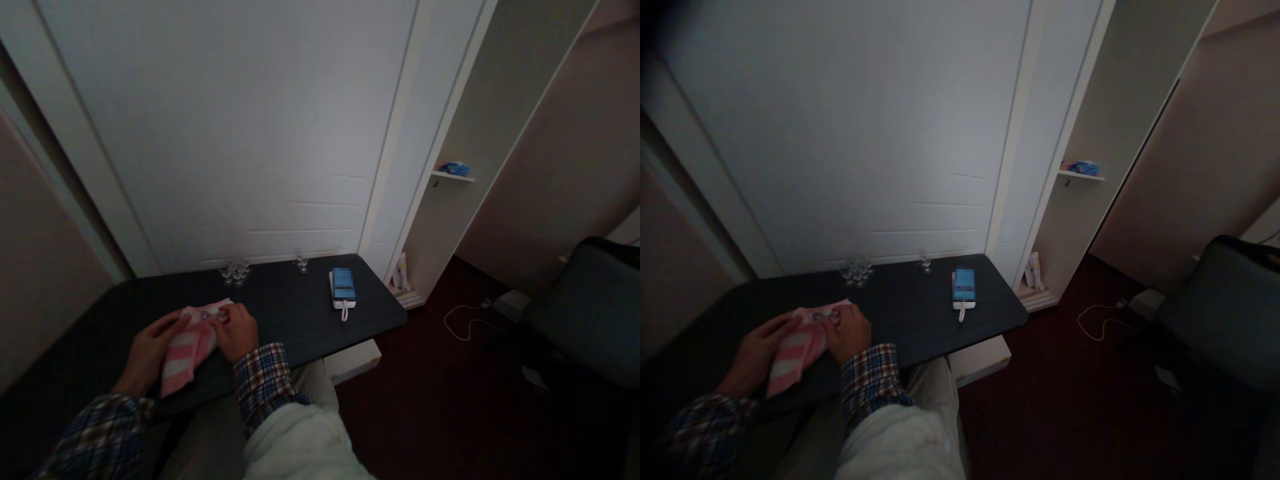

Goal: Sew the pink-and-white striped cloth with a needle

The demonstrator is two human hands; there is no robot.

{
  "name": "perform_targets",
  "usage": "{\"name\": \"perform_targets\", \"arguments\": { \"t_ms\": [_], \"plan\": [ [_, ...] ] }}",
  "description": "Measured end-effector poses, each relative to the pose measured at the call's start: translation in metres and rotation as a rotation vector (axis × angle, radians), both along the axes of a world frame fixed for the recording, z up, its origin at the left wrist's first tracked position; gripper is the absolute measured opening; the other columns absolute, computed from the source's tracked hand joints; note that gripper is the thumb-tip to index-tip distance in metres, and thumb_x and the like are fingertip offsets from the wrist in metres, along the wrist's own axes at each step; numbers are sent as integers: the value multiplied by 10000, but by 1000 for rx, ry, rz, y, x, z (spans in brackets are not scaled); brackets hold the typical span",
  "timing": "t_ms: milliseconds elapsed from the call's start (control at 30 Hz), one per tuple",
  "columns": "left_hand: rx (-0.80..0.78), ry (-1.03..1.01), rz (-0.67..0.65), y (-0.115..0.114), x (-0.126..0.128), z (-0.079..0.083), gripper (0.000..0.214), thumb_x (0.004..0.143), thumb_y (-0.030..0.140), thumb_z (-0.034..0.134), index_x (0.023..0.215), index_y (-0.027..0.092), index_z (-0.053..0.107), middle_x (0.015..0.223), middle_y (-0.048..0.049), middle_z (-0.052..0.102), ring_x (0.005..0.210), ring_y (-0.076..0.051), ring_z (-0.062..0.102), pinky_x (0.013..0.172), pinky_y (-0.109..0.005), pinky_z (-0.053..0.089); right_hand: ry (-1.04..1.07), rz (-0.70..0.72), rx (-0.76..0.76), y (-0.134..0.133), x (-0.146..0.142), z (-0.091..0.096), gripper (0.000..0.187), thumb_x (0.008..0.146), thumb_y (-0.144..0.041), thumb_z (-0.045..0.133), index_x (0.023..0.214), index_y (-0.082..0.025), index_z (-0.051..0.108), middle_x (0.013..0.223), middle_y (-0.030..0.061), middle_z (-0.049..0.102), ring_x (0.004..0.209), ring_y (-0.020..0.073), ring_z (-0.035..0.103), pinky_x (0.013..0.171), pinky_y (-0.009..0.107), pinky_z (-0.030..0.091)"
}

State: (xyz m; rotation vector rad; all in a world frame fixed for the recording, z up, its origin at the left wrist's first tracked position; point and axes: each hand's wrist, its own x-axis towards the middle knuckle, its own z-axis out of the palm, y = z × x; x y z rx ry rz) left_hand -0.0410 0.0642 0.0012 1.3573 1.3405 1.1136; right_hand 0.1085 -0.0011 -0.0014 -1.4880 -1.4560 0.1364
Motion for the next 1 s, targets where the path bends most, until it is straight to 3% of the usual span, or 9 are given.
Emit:
{"name": "perform_targets", "arguments": {
  "t_ms": [200, 433, 633, 1000],
  "plan": [
    [3, -22, -38, 2, 0, -2, 527, 587, 381, 699, 1050, 149, 604, 1098, -114, 597, 900, -260, 583, 742, -346, 504, 15, -24, -42, -2, 1, 2, 282, 825, -435, 473, 966, -199, 538, 856, 12, 575, 773, 124, 556, 721, 239, 452],
    [28, -64, -55, -1, 3, -1, 469, 560, 342, 718, 979, 150, 627, 1095, -105, 604, 973, -274, 561, 781, -322, 493, 46, -6, 17, -3, 2, 5, 280, 809, -256, 523, 1082, -209, 481, 1040, 36, 533, 905, 139, 536, 801, 259, 455],
    [7, -57, -66, -4, 5, 3, 491, 577, 364, 699, 1001, 129, 621, 1084, -111, 610, 993, -293, 550, 823, -342, 472, 71, 58, 92, -7, 3, 9, 278, 807, -132, 479, 1080, -187, 482, 1044, 42, 521, 944, 138, 518, 848, 257, 436],
    [12, -45, -21, -7, 2, 5, 405, 616, 351, 691, 984, 193, 634, 1072, -59, 620, 922, -225, 581, 701, -245, 499, 63, 24, 1, -1, 2, 1, 260, 802, -379, 533, 971, -182, 534, 873, 24, 556, 770, 118, 551, 715, 229, 455]
  ]
}}
